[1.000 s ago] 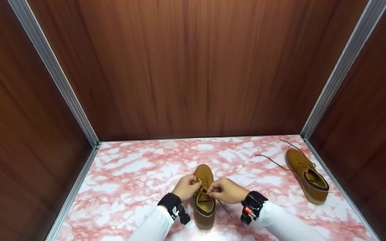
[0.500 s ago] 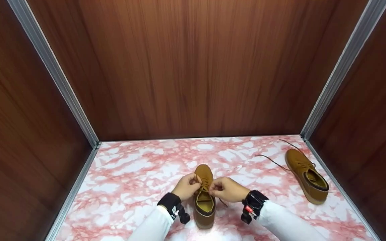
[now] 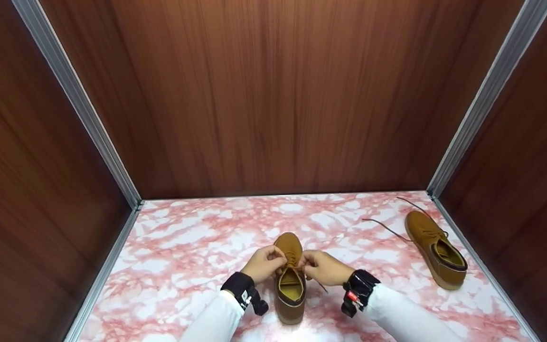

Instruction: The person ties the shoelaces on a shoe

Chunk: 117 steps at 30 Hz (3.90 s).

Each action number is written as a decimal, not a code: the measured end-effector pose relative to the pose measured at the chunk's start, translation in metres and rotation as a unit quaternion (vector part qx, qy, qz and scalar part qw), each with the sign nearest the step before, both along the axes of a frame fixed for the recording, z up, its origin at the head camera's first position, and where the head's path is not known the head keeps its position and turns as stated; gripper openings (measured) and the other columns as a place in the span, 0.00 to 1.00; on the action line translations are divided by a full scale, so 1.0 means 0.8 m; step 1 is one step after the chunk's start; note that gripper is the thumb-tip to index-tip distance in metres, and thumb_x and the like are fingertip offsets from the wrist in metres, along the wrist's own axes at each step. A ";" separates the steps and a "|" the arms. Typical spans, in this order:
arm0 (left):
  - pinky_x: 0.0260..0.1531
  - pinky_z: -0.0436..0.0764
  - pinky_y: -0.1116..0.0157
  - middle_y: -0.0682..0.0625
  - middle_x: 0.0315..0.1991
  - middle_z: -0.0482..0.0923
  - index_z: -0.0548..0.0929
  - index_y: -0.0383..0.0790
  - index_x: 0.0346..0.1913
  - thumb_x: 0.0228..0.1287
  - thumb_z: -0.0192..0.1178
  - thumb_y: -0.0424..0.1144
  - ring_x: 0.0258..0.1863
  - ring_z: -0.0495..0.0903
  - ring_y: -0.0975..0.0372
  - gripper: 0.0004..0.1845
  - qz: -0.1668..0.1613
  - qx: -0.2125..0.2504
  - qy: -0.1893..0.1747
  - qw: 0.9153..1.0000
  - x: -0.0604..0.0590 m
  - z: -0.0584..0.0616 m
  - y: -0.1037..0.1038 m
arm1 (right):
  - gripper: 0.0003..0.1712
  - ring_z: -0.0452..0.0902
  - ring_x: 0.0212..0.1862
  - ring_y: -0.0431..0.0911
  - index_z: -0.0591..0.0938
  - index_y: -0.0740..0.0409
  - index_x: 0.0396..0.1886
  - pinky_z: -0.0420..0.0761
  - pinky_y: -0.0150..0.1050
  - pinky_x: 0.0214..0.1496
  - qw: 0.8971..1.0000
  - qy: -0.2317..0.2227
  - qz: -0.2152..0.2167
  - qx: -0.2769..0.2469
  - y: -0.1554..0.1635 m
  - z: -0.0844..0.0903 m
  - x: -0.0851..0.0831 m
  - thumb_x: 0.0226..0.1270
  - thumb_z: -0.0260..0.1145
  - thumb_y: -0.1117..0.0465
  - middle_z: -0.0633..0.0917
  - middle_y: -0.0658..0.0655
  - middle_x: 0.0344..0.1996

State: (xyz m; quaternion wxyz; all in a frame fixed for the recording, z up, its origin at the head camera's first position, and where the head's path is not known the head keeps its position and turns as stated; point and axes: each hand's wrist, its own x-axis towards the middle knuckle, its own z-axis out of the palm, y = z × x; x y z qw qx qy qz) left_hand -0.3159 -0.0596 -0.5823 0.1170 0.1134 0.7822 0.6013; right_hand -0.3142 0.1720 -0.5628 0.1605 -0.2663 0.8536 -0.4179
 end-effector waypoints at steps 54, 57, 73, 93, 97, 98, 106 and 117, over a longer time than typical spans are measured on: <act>0.23 0.76 0.72 0.57 0.24 0.79 0.85 0.37 0.35 0.68 0.65 0.35 0.21 0.76 0.68 0.05 0.043 -0.136 0.045 0.989 0.000 0.006 0.004 | 0.03 0.65 0.24 0.29 0.90 0.51 0.32 0.66 0.24 0.28 0.994 0.095 -0.049 -0.034 0.000 -0.006 -0.004 0.65 0.76 0.60 0.89 0.51 0.30; 0.22 0.76 0.72 0.57 0.24 0.77 0.85 0.37 0.36 0.68 0.64 0.35 0.21 0.77 0.67 0.04 0.047 -0.128 0.044 0.990 0.000 0.006 0.004 | 0.03 0.63 0.23 0.29 0.89 0.51 0.31 0.65 0.24 0.27 0.993 0.098 -0.056 -0.035 -0.003 -0.006 -0.005 0.65 0.76 0.61 0.87 0.50 0.28; 0.28 0.77 0.72 0.60 0.22 0.73 0.84 0.41 0.35 0.71 0.63 0.35 0.22 0.77 0.69 0.05 0.051 -0.143 0.105 0.983 0.000 0.006 0.007 | 0.09 0.67 0.26 0.33 0.86 0.51 0.26 0.67 0.27 0.27 0.983 0.136 -0.123 0.000 -0.021 -0.011 -0.016 0.65 0.76 0.60 0.80 0.45 0.24; 0.27 0.79 0.73 0.57 0.24 0.75 0.84 0.40 0.35 0.72 0.64 0.35 0.24 0.82 0.64 0.05 0.043 -0.114 0.103 0.987 0.002 0.004 0.004 | 0.04 0.79 0.33 0.35 0.88 0.55 0.32 0.80 0.28 0.35 0.984 0.137 -0.112 0.004 -0.030 -0.015 -0.023 0.67 0.73 0.62 0.91 0.52 0.32; 0.26 0.80 0.73 0.57 0.25 0.76 0.84 0.39 0.35 0.72 0.64 0.34 0.24 0.82 0.65 0.05 0.040 -0.101 0.091 0.990 0.002 0.003 0.005 | 0.06 0.78 0.32 0.35 0.85 0.55 0.29 0.80 0.29 0.36 0.983 0.141 -0.113 0.001 -0.030 -0.016 -0.023 0.67 0.74 0.62 0.89 0.51 0.30; 0.26 0.80 0.73 0.57 0.25 0.76 0.84 0.39 0.35 0.72 0.64 0.34 0.24 0.82 0.65 0.05 0.040 -0.099 0.090 0.990 0.001 0.003 0.005 | 0.07 0.78 0.32 0.35 0.85 0.55 0.29 0.80 0.29 0.36 0.983 0.142 -0.113 0.000 -0.030 -0.016 -0.023 0.66 0.74 0.62 0.89 0.51 0.29; 0.26 0.81 0.73 0.57 0.25 0.77 0.84 0.38 0.35 0.72 0.64 0.33 0.24 0.81 0.65 0.05 0.040 -0.092 0.088 0.991 0.002 0.002 0.007 | 0.08 0.77 0.30 0.35 0.83 0.54 0.28 0.80 0.29 0.35 0.981 0.147 -0.125 -0.004 -0.032 -0.017 -0.023 0.65 0.75 0.62 0.87 0.49 0.27; 0.25 0.79 0.73 0.57 0.24 0.76 0.83 0.38 0.35 0.72 0.64 0.35 0.25 0.83 0.63 0.06 0.031 -0.083 0.070 0.994 0.004 0.005 0.006 | 0.10 0.76 0.30 0.34 0.82 0.52 0.27 0.78 0.29 0.34 0.978 0.152 -0.140 -0.004 -0.034 -0.020 -0.022 0.63 0.75 0.63 0.86 0.48 0.26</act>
